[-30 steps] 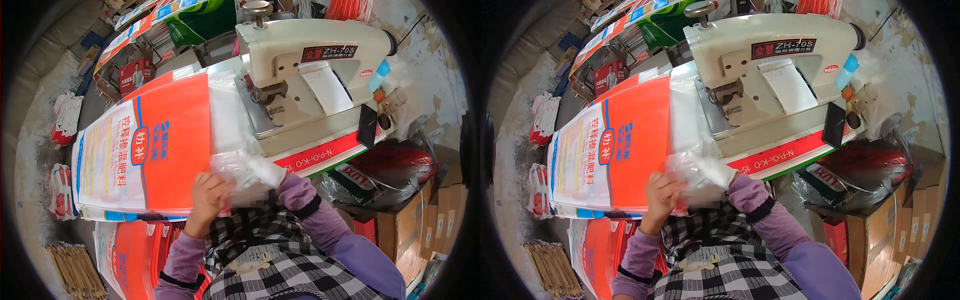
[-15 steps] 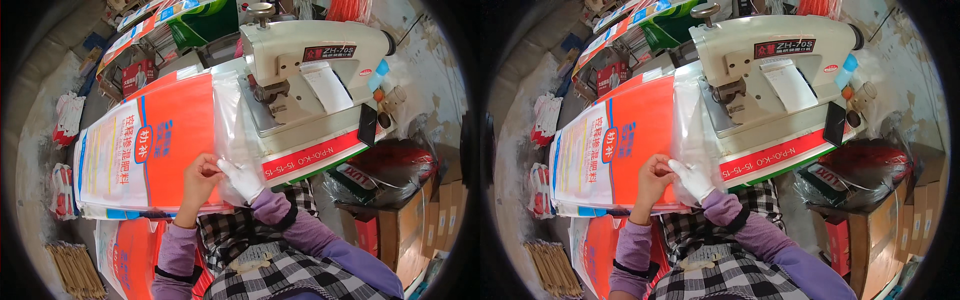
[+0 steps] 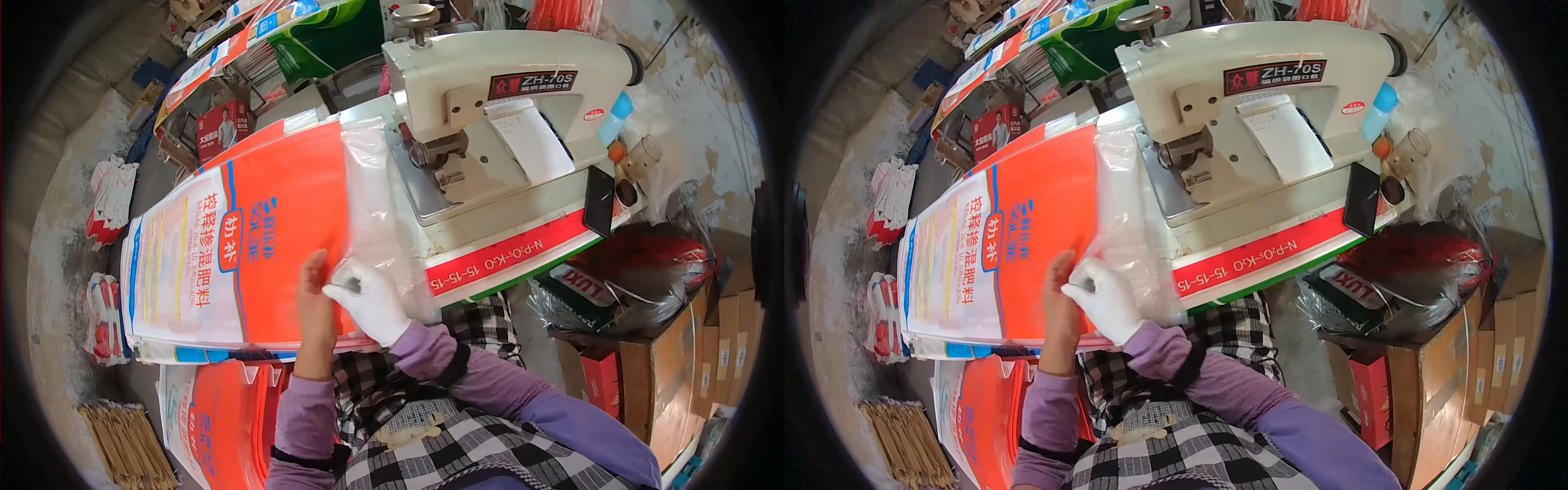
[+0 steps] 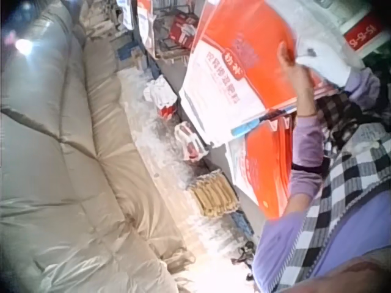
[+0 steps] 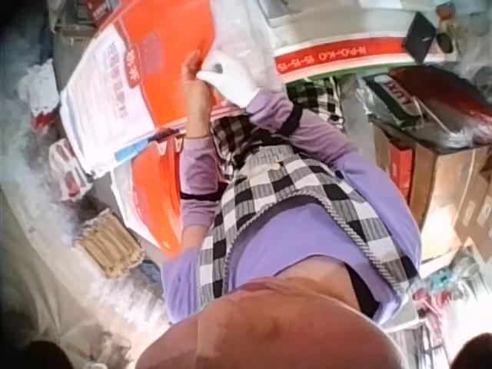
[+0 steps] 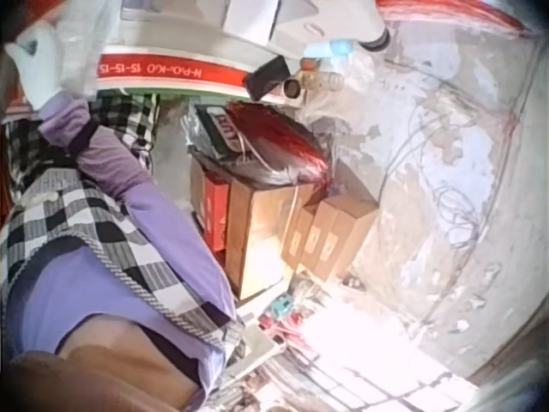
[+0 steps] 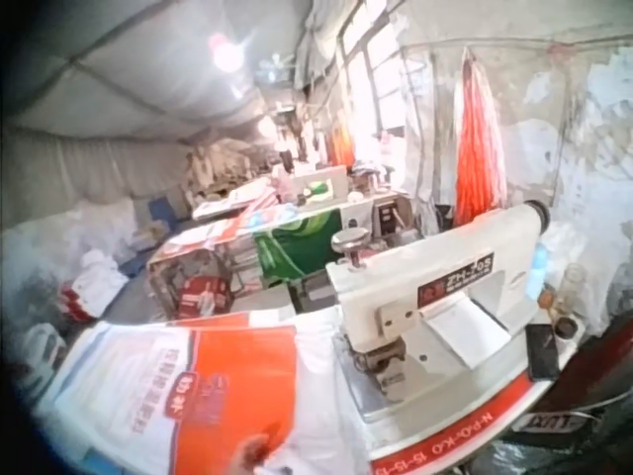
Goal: Sewing large red and white plastic bags using an industrial sewing machine.
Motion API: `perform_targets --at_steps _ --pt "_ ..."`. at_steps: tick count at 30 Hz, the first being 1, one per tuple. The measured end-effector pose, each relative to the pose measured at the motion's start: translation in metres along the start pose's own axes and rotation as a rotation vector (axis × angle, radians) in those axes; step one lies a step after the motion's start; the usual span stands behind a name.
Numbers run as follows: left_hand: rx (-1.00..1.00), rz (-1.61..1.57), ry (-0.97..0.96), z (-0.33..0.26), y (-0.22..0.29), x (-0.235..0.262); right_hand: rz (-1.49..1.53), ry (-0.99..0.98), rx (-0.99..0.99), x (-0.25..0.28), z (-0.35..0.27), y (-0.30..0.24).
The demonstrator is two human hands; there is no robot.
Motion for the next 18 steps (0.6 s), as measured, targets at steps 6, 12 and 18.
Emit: perform_targets --at_steps 6,12,18 --pt "-0.110 1.489 -0.812 0.005 0.040 0.021 0.051 -0.203 0.211 0.015 0.012 0.030" --pt "0.109 0.611 -0.515 0.025 0.036 0.056 -0.207 -0.370 0.455 0.020 -0.010 0.018" --pt "0.287 0.410 -0.609 0.023 0.052 0.049 -0.672 -0.243 0.779 0.015 -0.006 0.006"
Point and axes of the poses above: each hand's wrist, its own z-axis towards the middle knuckle, its own x-axis out of the back of the hand, y = z × x, the point moved 1 cm from there along z, towards the middle knuckle, and after that the axes turned 10 degrees about -x, right-handed, at the moved point
